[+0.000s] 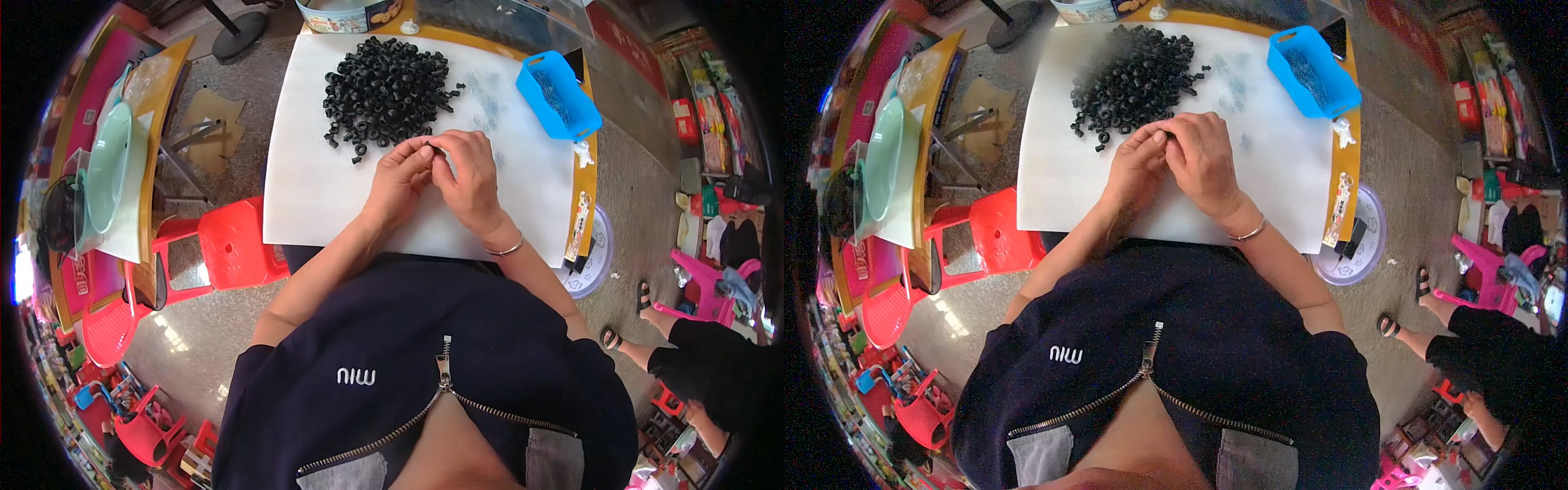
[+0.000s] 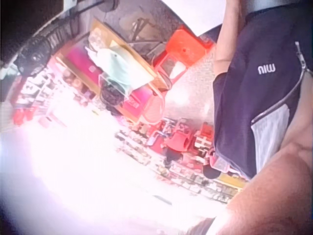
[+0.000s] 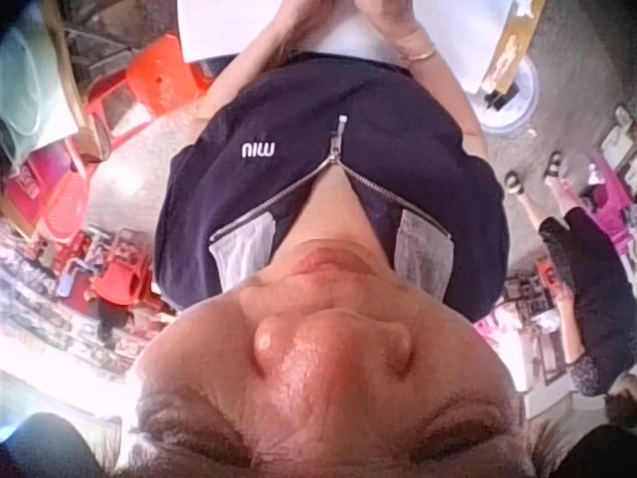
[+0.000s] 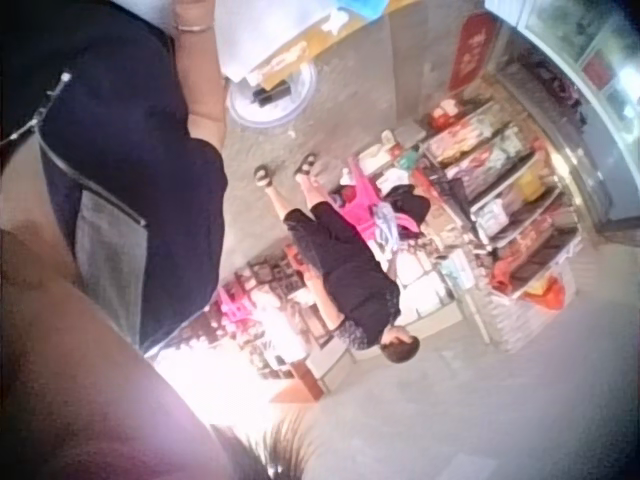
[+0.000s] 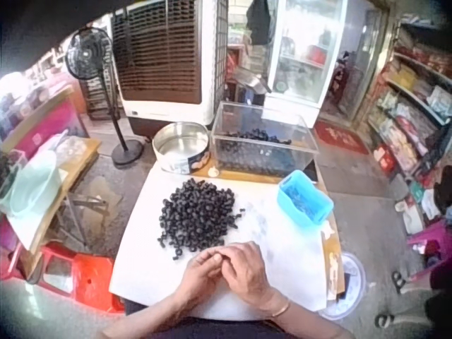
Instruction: Assembling small black plastic bead components by hand.
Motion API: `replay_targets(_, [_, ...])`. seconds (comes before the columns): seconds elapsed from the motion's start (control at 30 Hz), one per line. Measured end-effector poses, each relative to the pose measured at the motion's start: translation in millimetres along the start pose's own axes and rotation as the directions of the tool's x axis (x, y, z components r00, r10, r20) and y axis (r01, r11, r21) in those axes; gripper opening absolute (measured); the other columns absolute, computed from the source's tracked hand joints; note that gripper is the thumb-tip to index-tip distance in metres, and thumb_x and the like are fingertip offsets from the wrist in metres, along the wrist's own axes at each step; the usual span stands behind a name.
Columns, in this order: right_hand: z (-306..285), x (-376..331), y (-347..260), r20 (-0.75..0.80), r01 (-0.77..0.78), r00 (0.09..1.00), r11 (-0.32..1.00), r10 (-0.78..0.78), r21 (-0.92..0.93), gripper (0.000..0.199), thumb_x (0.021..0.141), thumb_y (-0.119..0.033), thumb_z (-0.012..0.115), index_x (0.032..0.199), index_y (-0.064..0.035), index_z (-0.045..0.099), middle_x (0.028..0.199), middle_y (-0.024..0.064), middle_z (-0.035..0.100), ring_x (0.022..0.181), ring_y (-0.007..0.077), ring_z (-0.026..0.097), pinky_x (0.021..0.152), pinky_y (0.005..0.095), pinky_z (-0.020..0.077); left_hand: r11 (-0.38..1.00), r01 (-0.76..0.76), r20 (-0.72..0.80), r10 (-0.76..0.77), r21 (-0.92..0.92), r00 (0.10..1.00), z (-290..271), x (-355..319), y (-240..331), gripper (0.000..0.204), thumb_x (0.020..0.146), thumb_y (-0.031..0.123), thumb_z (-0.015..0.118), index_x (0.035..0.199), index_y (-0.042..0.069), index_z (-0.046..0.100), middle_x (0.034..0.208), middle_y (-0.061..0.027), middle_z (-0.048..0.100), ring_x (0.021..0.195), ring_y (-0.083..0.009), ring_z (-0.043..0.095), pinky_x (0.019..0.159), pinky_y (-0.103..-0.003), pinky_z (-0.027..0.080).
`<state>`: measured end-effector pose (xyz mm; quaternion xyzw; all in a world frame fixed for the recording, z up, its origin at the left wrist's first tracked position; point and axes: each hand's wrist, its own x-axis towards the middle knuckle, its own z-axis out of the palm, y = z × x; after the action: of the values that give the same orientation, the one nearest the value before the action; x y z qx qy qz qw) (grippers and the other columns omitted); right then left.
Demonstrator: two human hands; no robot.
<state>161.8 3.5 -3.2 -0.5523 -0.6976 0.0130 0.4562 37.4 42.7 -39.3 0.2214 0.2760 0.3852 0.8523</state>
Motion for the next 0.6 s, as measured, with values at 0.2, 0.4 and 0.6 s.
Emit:
replay_targets(0.2, [-47.8,-16.5,25.3,-0.122,-0.299,0.948,0.954,0.294,-0.029,0.014,0.077,-0.002,0.062,0.091,-0.0035,0.062,0.088,0.0089,0.061,0.085,0.0256,0.056,0.075,0.0339,0.0459,0.997,0.052,0.112,-0.058,0.054,0.992,-4.5,-5.0,3.6,0.024,0.091,0.01,0.055,0.113,-0.001,0.058,0.092,-0.0079,0.06,0.073,-0.0115,0.056,0.063,-0.024,0.049])
replay_targets(0.4, [-77.6,-46.6,73.2,-0.153,-0.562,0.823,0.823,0.547,-0.079,0.008,0.079,-0.007,0.062,0.086,-0.0043,0.065,0.083,0.008,0.061,0.083,0.0237,0.055,0.073,0.0337,0.0455,0.997,0.059,0.132,-0.066,0.054,0.989,-6.8,-4.1,6.1,0.022,0.091,0.012,0.056,0.111,0.001,0.057,0.09,-0.0086,0.061,0.071,-0.0105,0.056,0.062,-0.024,0.049])
replay_targets(0.6, [-60.6,-46.2,78.2,-0.061,-0.452,0.892,0.874,0.449,-0.178,0.01,0.078,-0.012,0.064,0.085,-0.0061,0.068,0.085,0.0072,0.061,0.085,0.0261,0.053,0.077,0.036,0.0431,0.996,0.06,0.159,-0.071,0.073,0.985,-6.2,-3.8,5.2,0.024,0.092,0.014,0.054,0.113,0.001,0.054,0.09,-0.0077,0.057,0.071,-0.01,0.053,0.06,-0.022,0.047])
